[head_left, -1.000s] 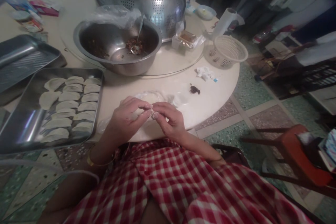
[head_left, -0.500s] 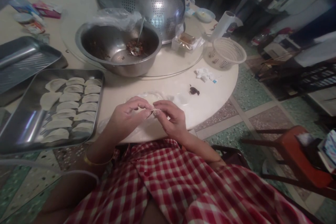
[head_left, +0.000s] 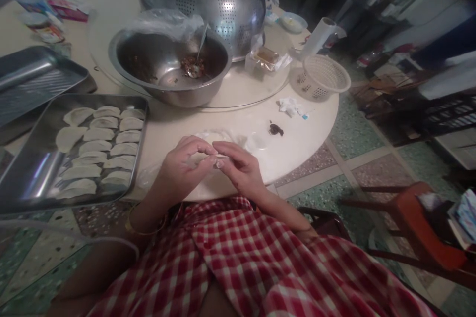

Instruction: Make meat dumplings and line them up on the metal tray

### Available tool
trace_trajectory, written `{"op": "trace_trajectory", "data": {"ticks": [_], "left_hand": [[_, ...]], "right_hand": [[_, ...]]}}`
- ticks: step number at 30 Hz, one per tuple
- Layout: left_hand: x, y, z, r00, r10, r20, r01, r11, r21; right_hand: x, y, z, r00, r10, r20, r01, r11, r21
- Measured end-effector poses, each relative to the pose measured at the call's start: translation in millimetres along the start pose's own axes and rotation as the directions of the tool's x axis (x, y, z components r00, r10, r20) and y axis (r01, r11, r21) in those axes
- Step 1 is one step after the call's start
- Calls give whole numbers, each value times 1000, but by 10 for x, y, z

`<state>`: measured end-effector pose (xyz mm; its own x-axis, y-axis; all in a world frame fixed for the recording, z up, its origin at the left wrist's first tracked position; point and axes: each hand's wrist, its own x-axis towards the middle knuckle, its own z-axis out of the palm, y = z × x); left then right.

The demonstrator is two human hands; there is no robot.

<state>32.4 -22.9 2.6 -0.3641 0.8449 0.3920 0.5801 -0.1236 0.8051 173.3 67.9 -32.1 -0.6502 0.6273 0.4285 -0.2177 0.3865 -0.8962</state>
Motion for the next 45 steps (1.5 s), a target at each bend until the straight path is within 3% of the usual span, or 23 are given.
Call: {"op": "trace_trajectory", "data": {"ticks": [10, 13, 18, 25, 32, 36, 41, 45], "left_hand": [[-111, -146, -109, 965, -253, 68, 257, 964, -62], [-115, -146, -118, 972, -218, 87, 221, 975, -26], [-140, -135, -118, 997, -32, 65, 29, 998, 50], [-148, -106, -121, 977, 200, 70, -209, 964, 165], [-130, -58, -181, 983, 145, 115, -170, 950, 261], [-151, -68, -187, 989, 125, 81, -143, 947, 289], [-162, -95, -184, 988, 137, 75, -153, 946, 285], [-154, -81, -154, 999, 33, -10, -30, 975, 218]], "right_hand": [[22, -2, -5, 995, -3, -103, 1, 1000, -19], [13, 12, 5, 993, -35, -114, 31, 999, -34], [7, 21, 34, 988, -77, -133, 64, 993, -99], [29, -14, 86, 975, -214, -66, 187, 939, -289], [37, -63, 81, 974, -224, 34, 224, 924, -309], [45, -78, 70, 980, -186, 70, 198, 942, -272], [63, -94, 81, 980, -187, 62, 196, 959, -205], [69, -102, 101, 984, -176, 28, 178, 957, -228]]}}
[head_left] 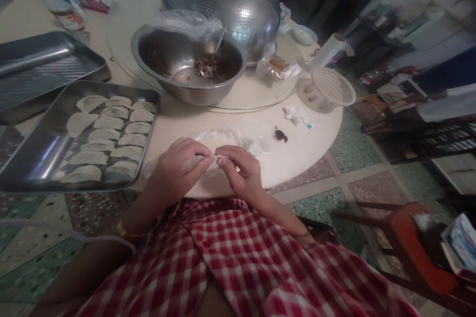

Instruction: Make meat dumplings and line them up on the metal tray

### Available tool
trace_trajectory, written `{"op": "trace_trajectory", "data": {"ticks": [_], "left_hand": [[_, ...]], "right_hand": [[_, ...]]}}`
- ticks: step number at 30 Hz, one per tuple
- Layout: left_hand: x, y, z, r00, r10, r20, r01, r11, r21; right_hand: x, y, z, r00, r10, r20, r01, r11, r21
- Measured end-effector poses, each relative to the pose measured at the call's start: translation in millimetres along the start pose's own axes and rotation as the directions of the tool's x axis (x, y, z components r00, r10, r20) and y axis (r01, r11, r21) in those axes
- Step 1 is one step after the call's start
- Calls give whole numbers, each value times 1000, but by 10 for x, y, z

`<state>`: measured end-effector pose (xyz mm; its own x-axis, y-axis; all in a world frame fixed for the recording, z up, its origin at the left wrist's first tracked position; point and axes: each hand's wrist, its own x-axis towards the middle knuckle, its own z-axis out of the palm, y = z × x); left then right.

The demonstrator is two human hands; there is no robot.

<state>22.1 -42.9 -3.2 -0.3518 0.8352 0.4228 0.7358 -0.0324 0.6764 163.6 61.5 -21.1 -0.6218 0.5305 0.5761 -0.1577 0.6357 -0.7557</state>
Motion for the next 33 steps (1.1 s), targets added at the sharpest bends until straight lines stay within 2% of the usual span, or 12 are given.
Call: {"op": "trace_trajectory", "data": {"ticks": [5, 10, 15, 22, 26, 29, 33], "left_hand": [[14, 24, 47, 993, -120, 19, 122, 986, -115], [15, 25, 77, 989, -147, 5, 146, 976, -162], [3, 26, 80, 992, -119, -35, 112, 983, -148], [12, 34, 103, 994, -16, -110, 22, 998, 55], [23, 47, 124, 987, 38, -153, -18, 991, 134], [21, 65, 113, 987, 41, -156, -27, 996, 91], [-4, 95, 78, 997, -37, -69, 34, 999, -41]], "right_hand": [[-2, 15, 26, 999, -25, -45, 22, 997, -81], [9, 42, 51, 996, -41, -83, 33, 995, -92], [29, 75, 70, 996, -16, -87, 8, 995, -95], [8, 54, 76, 998, -21, -54, 17, 997, -73], [-25, 39, 67, 999, 51, -19, -52, 998, -31], [-27, 34, 52, 993, 114, 4, -114, 993, 25], [-23, 38, 47, 987, 158, 29, -161, 975, 156]]}}
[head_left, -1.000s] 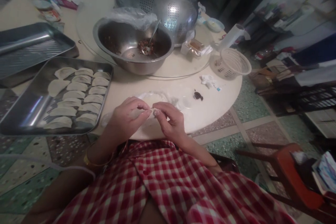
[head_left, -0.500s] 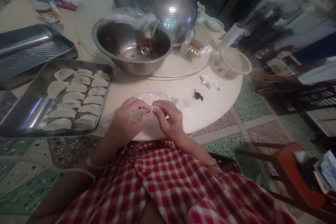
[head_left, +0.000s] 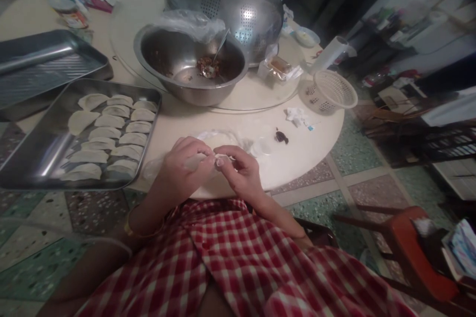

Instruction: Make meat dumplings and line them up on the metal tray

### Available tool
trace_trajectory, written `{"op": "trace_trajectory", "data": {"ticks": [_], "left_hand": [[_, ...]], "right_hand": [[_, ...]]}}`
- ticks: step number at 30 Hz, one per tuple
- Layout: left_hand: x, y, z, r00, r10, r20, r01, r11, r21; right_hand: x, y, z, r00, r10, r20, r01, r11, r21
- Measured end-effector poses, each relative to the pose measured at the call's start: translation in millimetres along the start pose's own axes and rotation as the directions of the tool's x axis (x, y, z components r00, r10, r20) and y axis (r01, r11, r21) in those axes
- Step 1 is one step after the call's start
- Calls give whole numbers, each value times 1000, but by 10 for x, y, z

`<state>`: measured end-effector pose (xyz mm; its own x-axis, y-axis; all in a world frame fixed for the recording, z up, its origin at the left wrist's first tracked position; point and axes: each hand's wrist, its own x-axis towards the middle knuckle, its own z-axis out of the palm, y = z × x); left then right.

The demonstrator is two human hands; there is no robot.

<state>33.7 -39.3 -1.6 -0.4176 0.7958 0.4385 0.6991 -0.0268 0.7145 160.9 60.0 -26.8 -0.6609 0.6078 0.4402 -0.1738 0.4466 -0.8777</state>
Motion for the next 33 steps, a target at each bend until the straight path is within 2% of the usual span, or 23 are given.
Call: {"op": "trace_trajectory", "data": {"ticks": [3, 6, 8, 10, 14, 20, 28, 33], "left_hand": [[-31, -4, -30, 995, -89, 44, 92, 994, -67], [-57, -45, -69, 969, -239, 67, 246, 960, -135], [-66, -74, -98, 945, -311, 100, 324, 932, -165], [-69, -91, -121, 934, -328, 142, 350, 920, -177], [-71, -96, -140, 944, -282, 172, 312, 931, -189], [-76, -121, -151, 951, -232, 202, 263, 955, -139], [-102, -97, -170, 981, -16, 194, 22, 999, -30], [-118, -118, -138, 986, 38, 165, -52, 996, 79]], "right_hand": [[-15, 16, 1, 1000, 22, -13, -21, 998, 52], [-31, 20, -18, 999, 28, -40, -26, 999, 38], [-36, 12, -39, 998, -15, -65, 15, 1000, 5], [-43, 7, -57, 992, -89, -85, 85, 995, -50], [-75, 24, -76, 975, -209, -71, 195, 967, -163], [-112, 62, -89, 960, -277, -45, 264, 946, -190], [-107, 92, -81, 941, -340, -9, 321, 897, -304], [-100, 79, -71, 926, -376, -15, 352, 880, -320]]}}
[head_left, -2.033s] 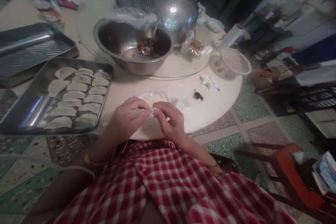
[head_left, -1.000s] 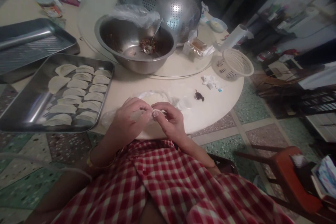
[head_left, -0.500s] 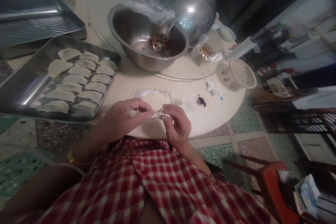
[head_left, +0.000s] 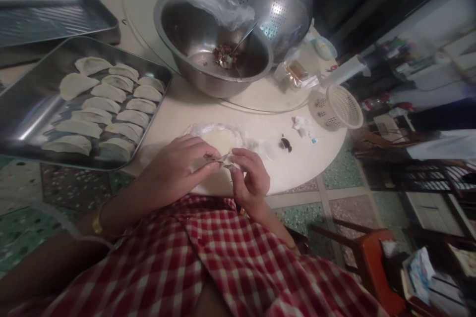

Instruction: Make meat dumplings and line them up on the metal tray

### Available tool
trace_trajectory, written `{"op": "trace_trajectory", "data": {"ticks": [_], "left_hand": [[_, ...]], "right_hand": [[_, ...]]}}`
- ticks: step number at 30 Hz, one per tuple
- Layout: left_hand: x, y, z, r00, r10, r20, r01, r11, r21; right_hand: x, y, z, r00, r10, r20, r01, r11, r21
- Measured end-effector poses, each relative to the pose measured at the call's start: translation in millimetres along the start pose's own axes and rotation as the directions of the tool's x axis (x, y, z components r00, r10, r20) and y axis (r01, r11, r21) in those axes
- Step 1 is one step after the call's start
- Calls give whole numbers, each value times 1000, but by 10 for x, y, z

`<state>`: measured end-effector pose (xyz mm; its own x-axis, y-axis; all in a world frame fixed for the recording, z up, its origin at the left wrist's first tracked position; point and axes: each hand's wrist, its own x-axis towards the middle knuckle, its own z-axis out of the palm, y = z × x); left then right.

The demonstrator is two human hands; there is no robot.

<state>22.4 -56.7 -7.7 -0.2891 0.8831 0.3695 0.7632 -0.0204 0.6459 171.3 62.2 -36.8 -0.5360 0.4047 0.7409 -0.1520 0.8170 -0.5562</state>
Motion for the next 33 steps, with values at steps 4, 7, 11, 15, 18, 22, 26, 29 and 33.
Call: {"op": "trace_trajectory", "data": {"ticks": [4, 7, 11, 15, 18, 22, 26, 29, 33], "left_hand": [[7, 0, -6, 997, -81, 11, 81, 996, -44], [14, 7, -10, 990, -139, 20, 140, 985, -96], [20, 11, 16, 997, -71, -38, 69, 996, -50], [15, 17, 29, 998, 23, -59, -23, 1000, -5], [10, 26, 16, 996, 67, -56, -67, 998, -2], [14, 33, -14, 997, 69, -32, -70, 996, -51], [18, 19, -33, 999, 29, -20, -31, 993, -112], [15, 4, -42, 1000, 4, -27, -7, 993, -120], [27, 13, -54, 1000, -7, 2, 7, 989, -147]], "right_hand": [[11, -6, -7, 996, -86, 1, 86, 995, -50], [11, -3, 9, 997, -82, -5, 81, 993, -85], [14, 1, 56, 999, -33, -19, 31, 995, -96], [25, -11, 87, 1000, 3, -14, -4, 997, -79], [30, -29, 90, 999, 31, -8, -32, 998, -49], [28, -46, 81, 998, 62, 14, -62, 998, 5], [40, -55, 67, 999, 41, 30, -42, 999, 30], [56, -60, 59, 999, 24, 30, -25, 999, 21], [66, -63, 61, 1000, -1, 30, 0, 1000, 10]]}}
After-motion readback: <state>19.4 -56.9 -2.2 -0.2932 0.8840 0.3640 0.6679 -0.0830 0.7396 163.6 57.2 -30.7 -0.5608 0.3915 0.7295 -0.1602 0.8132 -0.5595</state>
